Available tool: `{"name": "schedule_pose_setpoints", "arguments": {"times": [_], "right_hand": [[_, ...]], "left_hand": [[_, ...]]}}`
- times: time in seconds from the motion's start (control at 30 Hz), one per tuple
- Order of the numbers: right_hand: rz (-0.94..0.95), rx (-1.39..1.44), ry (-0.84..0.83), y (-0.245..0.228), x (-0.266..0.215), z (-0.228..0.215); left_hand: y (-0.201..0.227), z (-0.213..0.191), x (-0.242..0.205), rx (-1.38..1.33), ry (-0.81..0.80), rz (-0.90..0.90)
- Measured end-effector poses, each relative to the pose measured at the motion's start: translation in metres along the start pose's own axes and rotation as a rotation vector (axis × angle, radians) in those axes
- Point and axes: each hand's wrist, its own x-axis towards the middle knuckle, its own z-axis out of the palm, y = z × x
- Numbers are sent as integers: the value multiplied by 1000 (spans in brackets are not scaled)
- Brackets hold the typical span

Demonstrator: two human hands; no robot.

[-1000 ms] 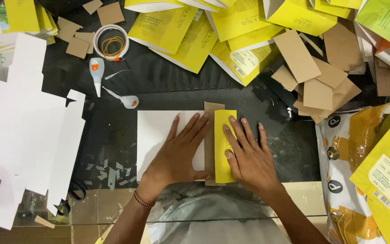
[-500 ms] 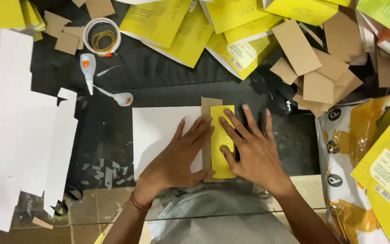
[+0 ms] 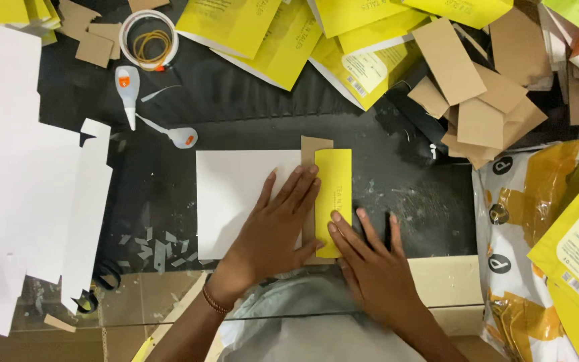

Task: The person repeatedly applies glue to a white paper sheet and attaches a yellow paper label, pressing it down and stacking the finished units. The person handles white paper, yellow labels, and a glue bottle, working at a cluttered table with many similar items.

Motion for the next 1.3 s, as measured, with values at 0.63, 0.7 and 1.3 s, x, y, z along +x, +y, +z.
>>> {"name": "schedule_pose_setpoints", "arguments": {"times": [0.63,0.7,1.3], "right_hand": [[-89,260,4,36,64,-20],[-171,276,-29,32,62,-20],[-211,282,50,-4,32,-4]], "left_hand": [[-7,-27,-132,-25,412,-838],[6,-41,-148,-88,-47,-1123],[78,-62,-140,-846,385,-1000]]}}
